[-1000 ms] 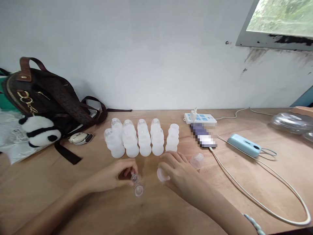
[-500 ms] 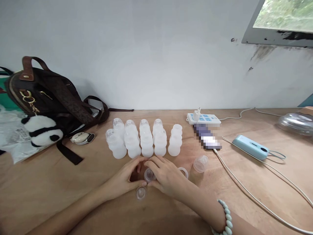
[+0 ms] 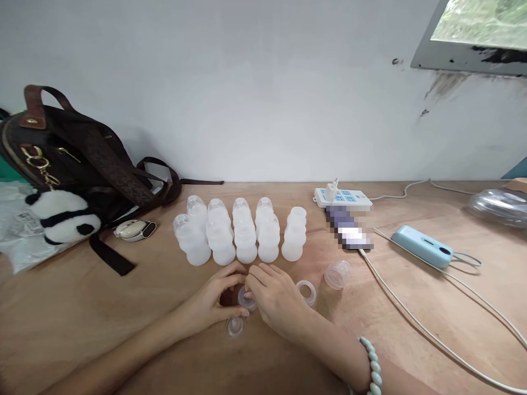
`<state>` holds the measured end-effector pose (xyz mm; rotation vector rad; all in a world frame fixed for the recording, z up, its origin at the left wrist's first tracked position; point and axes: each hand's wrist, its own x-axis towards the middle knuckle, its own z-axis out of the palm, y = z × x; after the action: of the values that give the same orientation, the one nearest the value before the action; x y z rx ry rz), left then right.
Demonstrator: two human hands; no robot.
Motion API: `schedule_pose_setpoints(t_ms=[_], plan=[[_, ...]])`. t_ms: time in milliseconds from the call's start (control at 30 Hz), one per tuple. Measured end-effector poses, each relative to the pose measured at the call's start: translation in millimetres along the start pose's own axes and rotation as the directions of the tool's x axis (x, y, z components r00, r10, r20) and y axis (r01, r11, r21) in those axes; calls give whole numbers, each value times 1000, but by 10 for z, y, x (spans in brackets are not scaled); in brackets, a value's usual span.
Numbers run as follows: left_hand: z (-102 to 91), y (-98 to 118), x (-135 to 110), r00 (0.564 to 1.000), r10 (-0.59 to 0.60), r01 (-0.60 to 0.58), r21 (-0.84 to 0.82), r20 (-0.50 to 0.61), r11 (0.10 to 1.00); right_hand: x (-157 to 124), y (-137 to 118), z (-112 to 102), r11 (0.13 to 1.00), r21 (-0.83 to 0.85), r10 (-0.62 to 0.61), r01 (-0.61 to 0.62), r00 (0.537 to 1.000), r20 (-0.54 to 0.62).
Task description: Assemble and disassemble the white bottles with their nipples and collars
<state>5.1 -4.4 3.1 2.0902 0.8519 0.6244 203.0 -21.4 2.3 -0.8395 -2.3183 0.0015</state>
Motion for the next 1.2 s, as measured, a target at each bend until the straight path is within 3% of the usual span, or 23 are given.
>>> schedule_pose_setpoints(t_ms=[200,333,467,533,600,667,767,833,900,967,1067,1100,1133,1200], plan=[[23,-5,6,1000,10,-11,56,15,998,-13,-4,-39,998,-45,-44,40,994,-100],[47,-8,8,1000,10,-10,99,4,995,-15,-8,-14,999,-40,-39,35,995,-97],[58,-23,4,1000,-6,7,91,-12,996,26,9,-143,996,13,93,-92,993,-79],[50,-30,-2,1000,-29,29,85,-3,996,44,60,-273,985,-11,164,-170,964,-207],[38,-36,-13,999,-48,47,78,12,996,50,153,-402,958,-112,202,-263,901,-383],[27,-45,-26,998,-63,61,66,20,996,43,273,-493,898,-242,223,-368,854,-470],[18,-60,-47,998,-68,68,21,6,997,18,441,-558,828,-340,301,-445,866,-400],[14,-65,-61,999,-51,50,-19,-13,999,4,508,-599,843,-286,347,-455,867,-358],[9,-58,-77,999,-34,33,-37,-41,999,4,525,-670,866,-167,375,-471,834,-405],[5,-42,-97,996,-16,14,-22,-86,1000,21,492,-762,882,-16,392,-471,752,-530],[17,-30,-123,976,84,-82,17,-201,996,57,357,-841,904,198,399,-379,584,-707],[28,-36,-128,958,137,-135,25,-252,991,66,293,-833,909,239,401,-342,557,-727],[44,-47,-130,933,197,-197,30,-300,980,72,223,-805,912,264,402,-313,561,-723],[82,-79,-131,877,300,-313,28,-375,949,74,84,-703,921,282,390,-269,650,-652]])
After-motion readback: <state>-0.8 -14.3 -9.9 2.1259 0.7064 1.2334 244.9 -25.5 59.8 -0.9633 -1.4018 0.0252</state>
